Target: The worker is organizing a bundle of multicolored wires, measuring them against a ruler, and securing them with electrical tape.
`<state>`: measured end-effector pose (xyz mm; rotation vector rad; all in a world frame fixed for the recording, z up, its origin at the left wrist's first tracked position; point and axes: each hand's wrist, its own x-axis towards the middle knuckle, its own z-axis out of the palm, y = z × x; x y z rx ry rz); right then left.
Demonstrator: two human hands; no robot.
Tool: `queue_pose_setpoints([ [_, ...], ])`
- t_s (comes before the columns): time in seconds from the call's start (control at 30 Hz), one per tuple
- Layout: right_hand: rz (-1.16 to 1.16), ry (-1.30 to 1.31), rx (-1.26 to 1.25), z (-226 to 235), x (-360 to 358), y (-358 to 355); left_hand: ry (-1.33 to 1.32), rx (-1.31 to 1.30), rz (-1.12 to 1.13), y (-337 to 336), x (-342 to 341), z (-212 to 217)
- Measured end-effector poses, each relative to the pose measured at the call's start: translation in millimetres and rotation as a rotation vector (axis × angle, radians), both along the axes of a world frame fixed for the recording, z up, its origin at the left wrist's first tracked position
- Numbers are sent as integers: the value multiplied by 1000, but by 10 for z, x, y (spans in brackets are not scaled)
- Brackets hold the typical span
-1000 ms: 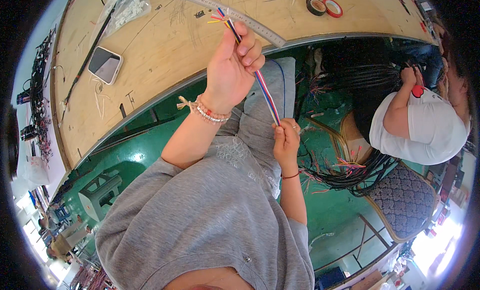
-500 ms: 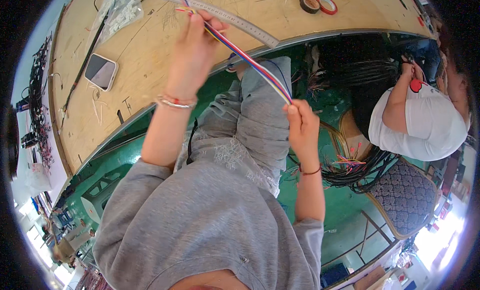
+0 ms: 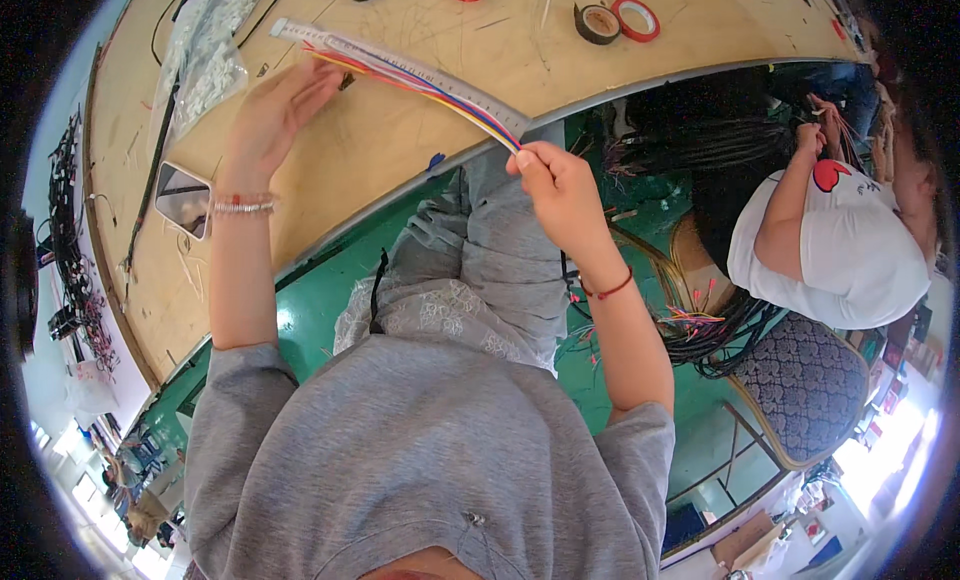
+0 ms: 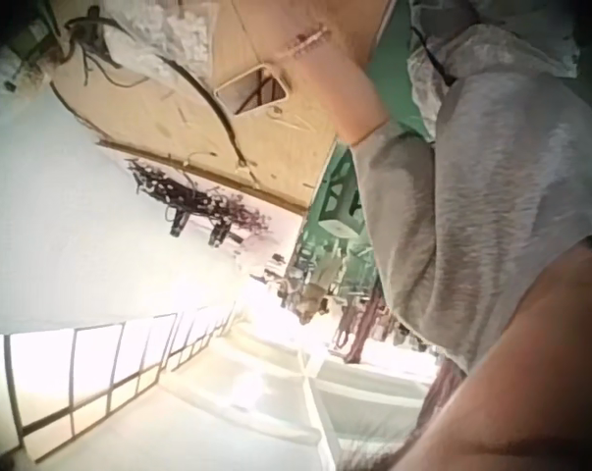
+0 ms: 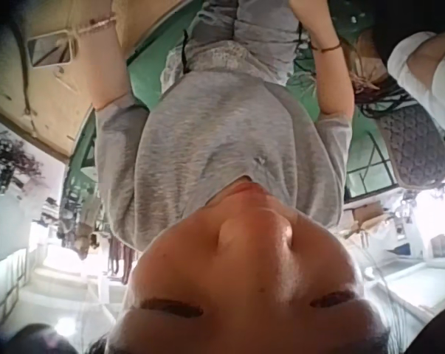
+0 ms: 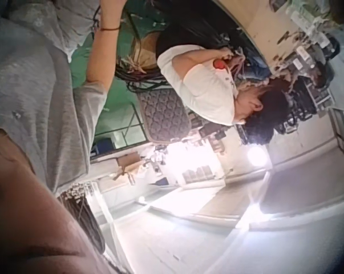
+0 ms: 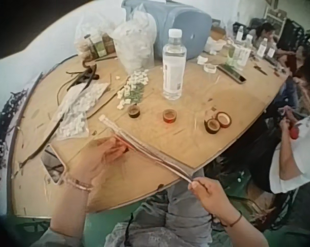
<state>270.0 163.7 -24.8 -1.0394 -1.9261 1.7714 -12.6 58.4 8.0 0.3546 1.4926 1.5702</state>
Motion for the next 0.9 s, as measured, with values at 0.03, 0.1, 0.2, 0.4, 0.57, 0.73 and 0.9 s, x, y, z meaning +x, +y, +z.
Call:
queue_pose_setpoints([
  [0.03,4,-8,-22,-2,-16,0,102,-80,-26,-40,4,32],
  [0.1,13,-14,-51,4,-20,-3,498,-212,-1,-99,26,-16],
  [0.2,50,-36,29,42,-83,-32,1020,-294,11,-197,42,-39],
  [0.4,57,-103,22,90,-86,-23,1294,-33,-332,-50,67,22],
  [0.57,47,-133,23,120,-79,-59,1787,-68,-434,34,140,-70],
  [0.73,17,-144,-22,109,-48,-25,1718,-32,-399,3,167,-142],
  [0.9,41,-151,-64,85,112,67,1720,-10,-332,-19,341,-195],
])
